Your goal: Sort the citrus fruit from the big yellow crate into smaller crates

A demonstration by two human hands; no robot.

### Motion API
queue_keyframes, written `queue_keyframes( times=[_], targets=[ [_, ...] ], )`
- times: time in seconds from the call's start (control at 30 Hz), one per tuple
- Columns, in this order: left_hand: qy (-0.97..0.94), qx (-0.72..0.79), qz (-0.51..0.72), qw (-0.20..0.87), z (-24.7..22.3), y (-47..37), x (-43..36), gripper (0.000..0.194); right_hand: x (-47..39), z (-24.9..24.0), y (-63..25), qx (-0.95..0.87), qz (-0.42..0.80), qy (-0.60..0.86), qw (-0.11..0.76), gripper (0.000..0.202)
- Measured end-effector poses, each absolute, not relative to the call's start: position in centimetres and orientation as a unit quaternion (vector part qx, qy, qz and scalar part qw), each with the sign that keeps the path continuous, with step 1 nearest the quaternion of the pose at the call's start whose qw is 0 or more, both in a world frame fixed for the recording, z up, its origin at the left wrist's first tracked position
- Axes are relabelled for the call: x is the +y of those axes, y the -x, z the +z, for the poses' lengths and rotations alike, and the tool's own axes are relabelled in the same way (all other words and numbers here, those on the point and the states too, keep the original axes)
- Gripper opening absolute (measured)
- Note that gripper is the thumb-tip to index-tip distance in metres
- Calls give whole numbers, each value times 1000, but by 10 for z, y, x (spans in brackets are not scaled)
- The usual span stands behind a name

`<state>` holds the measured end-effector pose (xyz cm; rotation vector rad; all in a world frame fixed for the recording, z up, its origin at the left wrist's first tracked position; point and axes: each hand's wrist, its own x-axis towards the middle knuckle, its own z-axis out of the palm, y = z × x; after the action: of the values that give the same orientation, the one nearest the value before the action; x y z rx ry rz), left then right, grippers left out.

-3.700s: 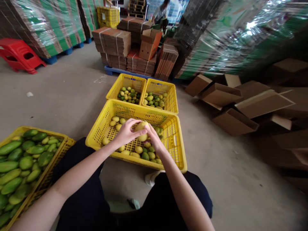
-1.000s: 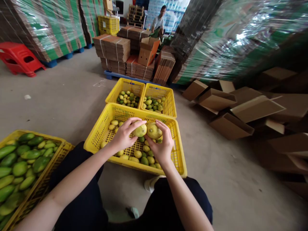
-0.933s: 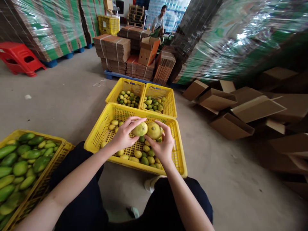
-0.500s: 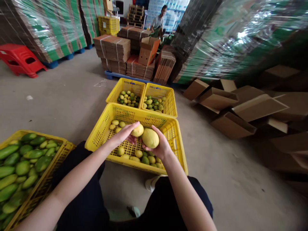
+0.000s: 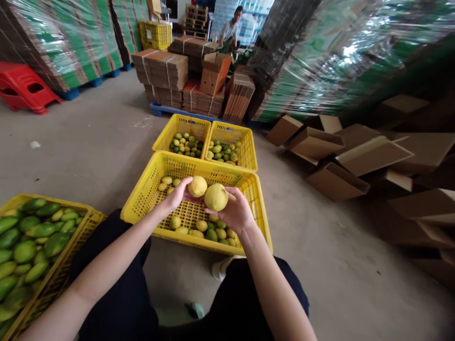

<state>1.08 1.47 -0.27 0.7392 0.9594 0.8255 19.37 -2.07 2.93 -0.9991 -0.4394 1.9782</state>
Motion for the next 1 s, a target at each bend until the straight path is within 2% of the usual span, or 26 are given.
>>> queue_keyframes(
  times=[0.17, 0.23, 0.3, 0.37, 0.43, 0.53, 0.63, 0.73, 0.83, 0.93, 1.0],
  targets=[
    [-328, 416, 432, 729, -7, -11, 14, 34, -19, 21, -196, -234, 777, 401, 425, 28],
    [-352, 412, 472, 695, -8, -13, 12, 35, -18, 16, -194, -261, 738, 426, 454, 31],
    [-403, 411, 519, 631, -8, -15, 9, 41, -18, 10, -191, -320, 633, 482, 514, 40],
    [-476, 410, 544, 556, -6, -15, 5, 53, -20, 6, -190, -423, 466, 535, 563, 54],
    [-555, 406, 547, 477, -5, -15, 2, 60, -22, 3, -190, -539, 284, 552, 569, 63],
    [-652, 385, 543, 364, -4, -12, -2, 56, -24, 2, -195, -652, 76, 525, 541, 55],
    [-695, 356, 545, 305, -5, -10, -4, 50, -24, 0, -200, -693, -15, 496, 523, 47],
    [-699, 350, 553, 289, -5, -10, -6, 45, -25, 1, -200, -702, -17, 484, 522, 44],
    [-676, 354, 564, 315, -4, -11, -6, 44, -29, 6, -196, -665, 52, 497, 554, 47],
    [-602, 342, 575, 435, 0, -13, -4, 54, -32, 17, -193, -546, 232, 520, 615, 50],
    [-517, 328, 570, 547, 3, -13, -1, 56, -31, 25, -194, -438, 388, 506, 633, 42]
  ],
)
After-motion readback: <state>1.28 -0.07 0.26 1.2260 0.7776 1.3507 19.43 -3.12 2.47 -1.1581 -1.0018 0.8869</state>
